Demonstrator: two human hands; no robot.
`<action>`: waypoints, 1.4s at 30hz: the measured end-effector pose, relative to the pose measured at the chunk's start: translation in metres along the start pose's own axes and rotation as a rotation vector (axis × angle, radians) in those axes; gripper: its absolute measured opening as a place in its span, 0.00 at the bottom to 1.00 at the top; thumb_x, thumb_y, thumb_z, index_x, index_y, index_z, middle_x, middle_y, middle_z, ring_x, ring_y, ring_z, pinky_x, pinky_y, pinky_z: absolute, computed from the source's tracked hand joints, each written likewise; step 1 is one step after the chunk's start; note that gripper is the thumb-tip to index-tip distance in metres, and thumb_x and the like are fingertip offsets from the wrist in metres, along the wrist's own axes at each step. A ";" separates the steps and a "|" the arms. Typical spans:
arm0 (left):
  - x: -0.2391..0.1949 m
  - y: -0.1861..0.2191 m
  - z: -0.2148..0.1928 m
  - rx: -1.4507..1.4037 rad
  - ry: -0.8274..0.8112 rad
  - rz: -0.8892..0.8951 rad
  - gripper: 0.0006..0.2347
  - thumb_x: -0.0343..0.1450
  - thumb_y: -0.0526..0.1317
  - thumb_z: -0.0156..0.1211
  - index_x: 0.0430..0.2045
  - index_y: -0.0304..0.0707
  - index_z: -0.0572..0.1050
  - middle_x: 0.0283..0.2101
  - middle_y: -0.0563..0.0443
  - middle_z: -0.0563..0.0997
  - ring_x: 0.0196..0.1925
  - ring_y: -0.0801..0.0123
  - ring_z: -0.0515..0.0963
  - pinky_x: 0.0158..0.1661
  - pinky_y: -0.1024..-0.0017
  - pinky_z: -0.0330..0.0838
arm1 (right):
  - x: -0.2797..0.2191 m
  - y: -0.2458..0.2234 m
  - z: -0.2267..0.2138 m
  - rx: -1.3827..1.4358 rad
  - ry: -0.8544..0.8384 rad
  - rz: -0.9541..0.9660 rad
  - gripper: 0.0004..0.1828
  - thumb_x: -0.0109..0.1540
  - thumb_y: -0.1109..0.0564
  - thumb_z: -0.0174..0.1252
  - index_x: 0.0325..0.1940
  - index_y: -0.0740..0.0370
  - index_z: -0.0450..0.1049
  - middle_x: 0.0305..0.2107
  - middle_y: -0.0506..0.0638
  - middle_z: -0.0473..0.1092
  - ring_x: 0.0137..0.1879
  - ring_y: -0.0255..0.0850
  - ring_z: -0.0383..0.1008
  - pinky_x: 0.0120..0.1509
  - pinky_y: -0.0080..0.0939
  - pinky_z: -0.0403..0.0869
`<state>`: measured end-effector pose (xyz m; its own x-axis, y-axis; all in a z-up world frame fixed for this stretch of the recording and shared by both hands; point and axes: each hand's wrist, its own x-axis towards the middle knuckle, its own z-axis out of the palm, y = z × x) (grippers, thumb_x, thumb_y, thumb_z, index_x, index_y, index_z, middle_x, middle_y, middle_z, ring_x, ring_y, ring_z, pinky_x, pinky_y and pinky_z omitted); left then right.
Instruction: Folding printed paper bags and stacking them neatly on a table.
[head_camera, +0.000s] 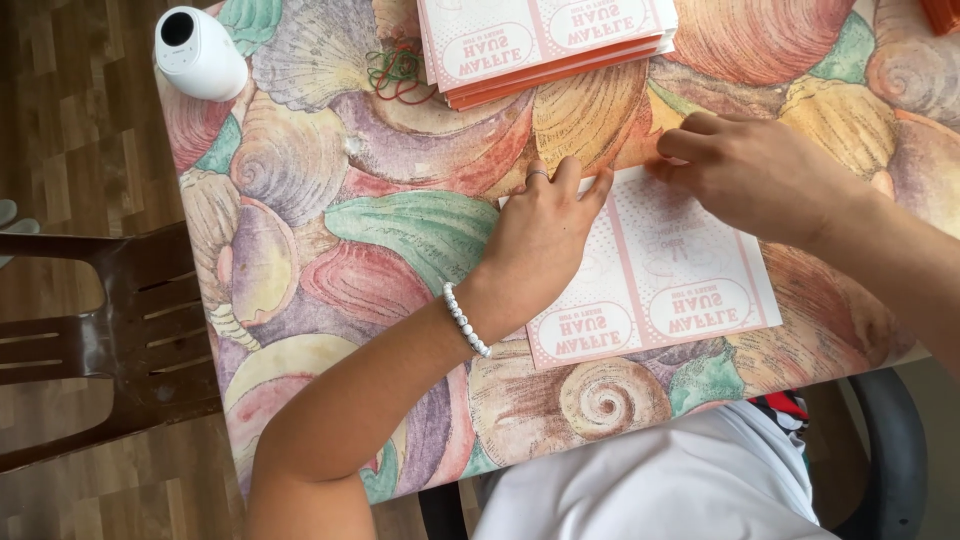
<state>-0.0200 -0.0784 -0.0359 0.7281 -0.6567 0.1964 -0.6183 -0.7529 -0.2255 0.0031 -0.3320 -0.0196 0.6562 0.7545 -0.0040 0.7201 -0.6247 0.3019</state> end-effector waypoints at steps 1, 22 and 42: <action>0.000 0.001 -0.002 -0.009 -0.012 -0.004 0.23 0.69 0.36 0.55 0.62 0.54 0.71 0.40 0.51 0.70 0.42 0.58 0.75 0.24 0.72 0.74 | -0.004 0.002 0.001 0.010 -0.026 0.027 0.17 0.63 0.61 0.57 0.56 0.49 0.77 0.42 0.37 0.73 0.45 0.37 0.73 0.40 0.38 0.82; 0.023 0.005 0.008 -0.079 0.014 0.060 0.17 0.70 0.34 0.54 0.53 0.55 0.75 0.38 0.49 0.71 0.30 0.62 0.75 0.21 0.73 0.72 | -0.040 0.026 -0.004 -0.077 -0.237 0.216 0.12 0.64 0.60 0.55 0.36 0.41 0.78 0.31 0.31 0.71 0.44 0.32 0.75 0.46 0.35 0.83; -0.030 -0.018 -0.008 -0.127 0.062 -0.086 0.19 0.68 0.28 0.56 0.54 0.38 0.74 0.44 0.46 0.74 0.39 0.61 0.76 0.32 0.72 0.77 | 0.009 -0.018 0.005 0.195 0.176 0.150 0.12 0.62 0.66 0.53 0.37 0.55 0.81 0.35 0.43 0.77 0.40 0.37 0.78 0.37 0.39 0.83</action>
<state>-0.0330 -0.0458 -0.0297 0.7626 -0.5881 0.2693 -0.5899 -0.8032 -0.0835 -0.0030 -0.3151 -0.0297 0.7221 0.6632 0.1969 0.6586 -0.7461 0.0978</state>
